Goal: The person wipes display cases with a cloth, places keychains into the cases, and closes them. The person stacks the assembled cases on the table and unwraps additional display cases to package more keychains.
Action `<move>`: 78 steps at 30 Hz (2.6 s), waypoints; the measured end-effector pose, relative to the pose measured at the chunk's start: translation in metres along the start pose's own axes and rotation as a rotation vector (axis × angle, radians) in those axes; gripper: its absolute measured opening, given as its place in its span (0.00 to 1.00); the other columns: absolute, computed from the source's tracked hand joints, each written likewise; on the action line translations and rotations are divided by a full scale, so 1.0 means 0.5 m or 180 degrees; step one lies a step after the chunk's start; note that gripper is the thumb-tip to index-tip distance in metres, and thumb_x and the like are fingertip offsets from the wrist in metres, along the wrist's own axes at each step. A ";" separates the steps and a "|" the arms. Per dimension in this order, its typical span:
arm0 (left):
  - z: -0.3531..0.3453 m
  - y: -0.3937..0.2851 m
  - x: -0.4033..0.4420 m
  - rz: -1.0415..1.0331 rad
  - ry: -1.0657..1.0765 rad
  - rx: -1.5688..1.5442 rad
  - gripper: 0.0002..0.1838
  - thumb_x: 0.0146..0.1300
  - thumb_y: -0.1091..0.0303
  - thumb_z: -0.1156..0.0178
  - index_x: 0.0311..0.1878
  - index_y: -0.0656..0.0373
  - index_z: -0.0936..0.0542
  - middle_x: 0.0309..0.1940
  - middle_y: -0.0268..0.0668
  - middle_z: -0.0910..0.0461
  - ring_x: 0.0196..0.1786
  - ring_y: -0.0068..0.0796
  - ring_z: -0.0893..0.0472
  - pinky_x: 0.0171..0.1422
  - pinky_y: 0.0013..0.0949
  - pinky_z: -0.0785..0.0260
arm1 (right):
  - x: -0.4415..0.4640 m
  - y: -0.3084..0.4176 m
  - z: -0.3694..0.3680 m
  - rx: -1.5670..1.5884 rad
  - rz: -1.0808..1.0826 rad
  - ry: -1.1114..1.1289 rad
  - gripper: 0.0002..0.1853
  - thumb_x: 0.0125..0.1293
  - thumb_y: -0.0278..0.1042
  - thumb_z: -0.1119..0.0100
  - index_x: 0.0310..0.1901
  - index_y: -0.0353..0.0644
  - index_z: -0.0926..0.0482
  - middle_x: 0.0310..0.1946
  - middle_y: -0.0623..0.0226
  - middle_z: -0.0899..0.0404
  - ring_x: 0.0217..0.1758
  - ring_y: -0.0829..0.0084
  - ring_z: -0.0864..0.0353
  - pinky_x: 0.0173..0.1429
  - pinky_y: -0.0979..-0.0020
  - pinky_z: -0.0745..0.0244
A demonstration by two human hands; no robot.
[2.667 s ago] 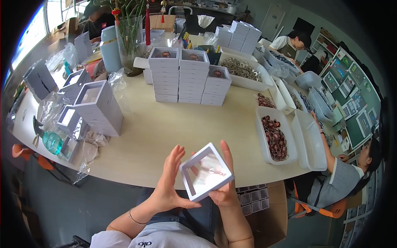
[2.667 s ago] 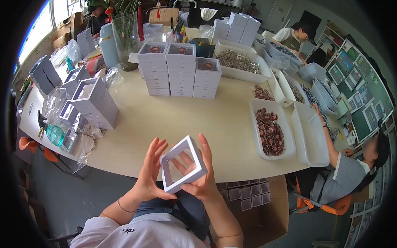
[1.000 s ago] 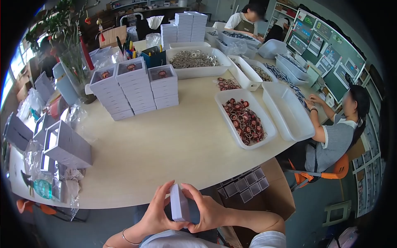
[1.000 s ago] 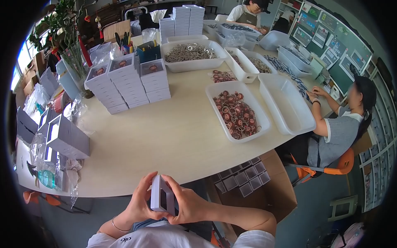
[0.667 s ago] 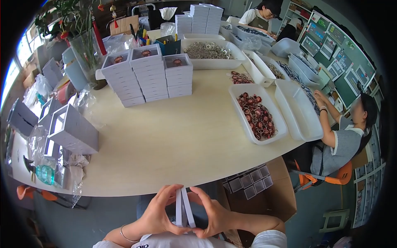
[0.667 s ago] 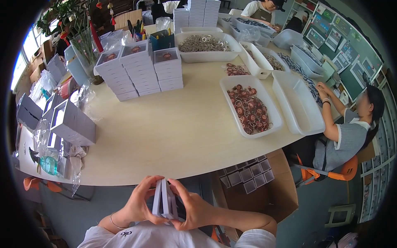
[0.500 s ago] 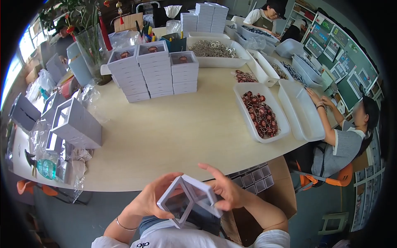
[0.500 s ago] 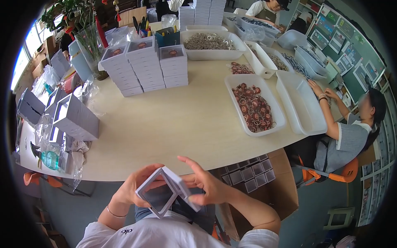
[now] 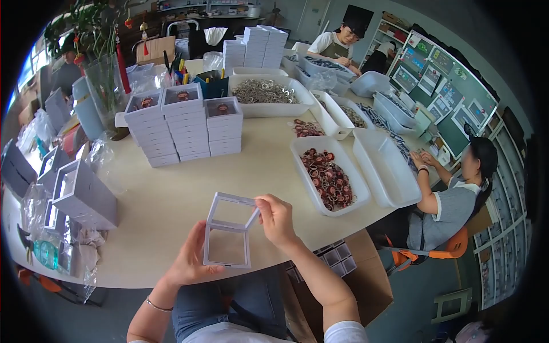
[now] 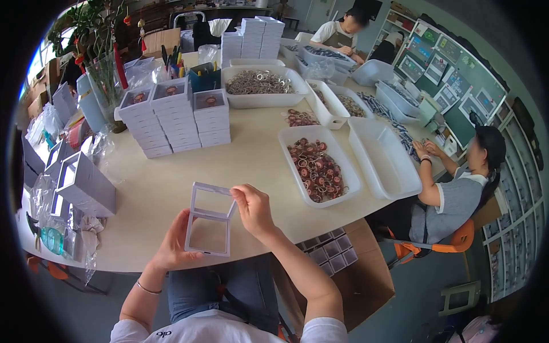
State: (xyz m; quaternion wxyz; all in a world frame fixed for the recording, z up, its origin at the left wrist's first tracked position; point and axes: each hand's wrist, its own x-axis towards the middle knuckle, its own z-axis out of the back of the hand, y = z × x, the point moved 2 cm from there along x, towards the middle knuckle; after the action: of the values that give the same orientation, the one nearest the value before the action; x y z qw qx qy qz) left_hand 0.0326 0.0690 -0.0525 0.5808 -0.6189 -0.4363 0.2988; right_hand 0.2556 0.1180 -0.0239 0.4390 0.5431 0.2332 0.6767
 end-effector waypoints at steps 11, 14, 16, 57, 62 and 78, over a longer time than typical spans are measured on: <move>0.023 0.007 -0.006 -0.0231 -0.0800 0.2935 0.53 0.42 0.55 0.22 0.68 0.67 0.41 0.67 0.56 0.43 0.74 0.54 0.44 0.76 0.47 0.48 | 0.149 -0.055 0.229 -0.1678 -0.0410 -0.0202 0.09 0.65 0.30 0.42 0.43 0.36 0.17 0.37 0.50 0.17 0.39 0.54 0.17 0.45 0.62 0.23; 0.044 -0.073 -0.086 -0.0843 -0.0924 0.3580 0.32 0.54 0.45 0.31 0.50 0.65 0.22 0.50 0.54 0.23 0.66 0.57 0.31 0.73 0.47 0.43 | 0.161 -0.116 0.341 -0.2684 -0.0769 0.0156 0.12 0.57 0.19 0.40 0.44 0.38 0.17 0.43 0.52 0.19 0.50 0.53 0.21 0.54 0.57 0.27; 0.115 -0.072 -0.231 0.0822 -0.1079 0.2993 0.27 0.66 0.49 0.44 0.18 0.60 0.22 0.26 0.38 0.18 0.50 0.43 0.17 0.61 0.36 0.29 | 0.156 -0.151 0.372 -0.3177 -0.0488 0.0481 0.13 0.56 0.19 0.39 0.43 0.41 0.16 0.44 0.55 0.20 0.51 0.54 0.22 0.55 0.57 0.26; -0.067 -0.027 -0.039 0.1139 0.0171 -0.3524 0.32 0.63 0.56 0.34 0.65 0.60 0.33 0.66 0.48 0.32 0.72 0.39 0.36 0.76 0.48 0.47 | -0.145 0.199 -0.063 -0.1160 0.1069 0.0242 0.15 0.48 0.21 0.28 0.40 0.40 0.16 0.36 0.69 0.20 0.36 0.68 0.21 0.37 0.70 0.24; -0.060 -0.030 -0.035 0.0941 0.0234 -0.3673 0.31 0.65 0.56 0.37 0.66 0.61 0.33 0.64 0.46 0.28 0.67 0.34 0.30 0.71 0.43 0.40 | -0.138 0.180 -0.069 -0.1252 0.1522 0.0009 0.12 0.49 0.18 0.29 0.37 0.37 0.17 0.34 0.65 0.18 0.31 0.68 0.22 0.33 0.71 0.25; -0.001 -0.032 0.001 0.0652 -0.1643 -0.2151 0.07 0.64 0.79 0.40 0.44 0.62 0.18 0.33 0.35 0.17 0.32 0.22 0.20 0.40 0.23 0.26 | -0.133 0.137 -0.040 0.1877 -0.1747 -0.0665 0.04 0.61 0.18 0.37 0.38 0.29 0.20 0.29 0.58 0.17 0.27 0.74 0.16 0.35 0.74 0.17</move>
State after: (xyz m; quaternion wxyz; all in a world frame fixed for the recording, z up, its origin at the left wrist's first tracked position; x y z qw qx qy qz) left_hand 0.0300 0.0684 -0.0368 0.1851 -0.7193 -0.5767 0.3402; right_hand 0.2153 0.0302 -0.0111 0.4500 0.6290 0.5073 0.3800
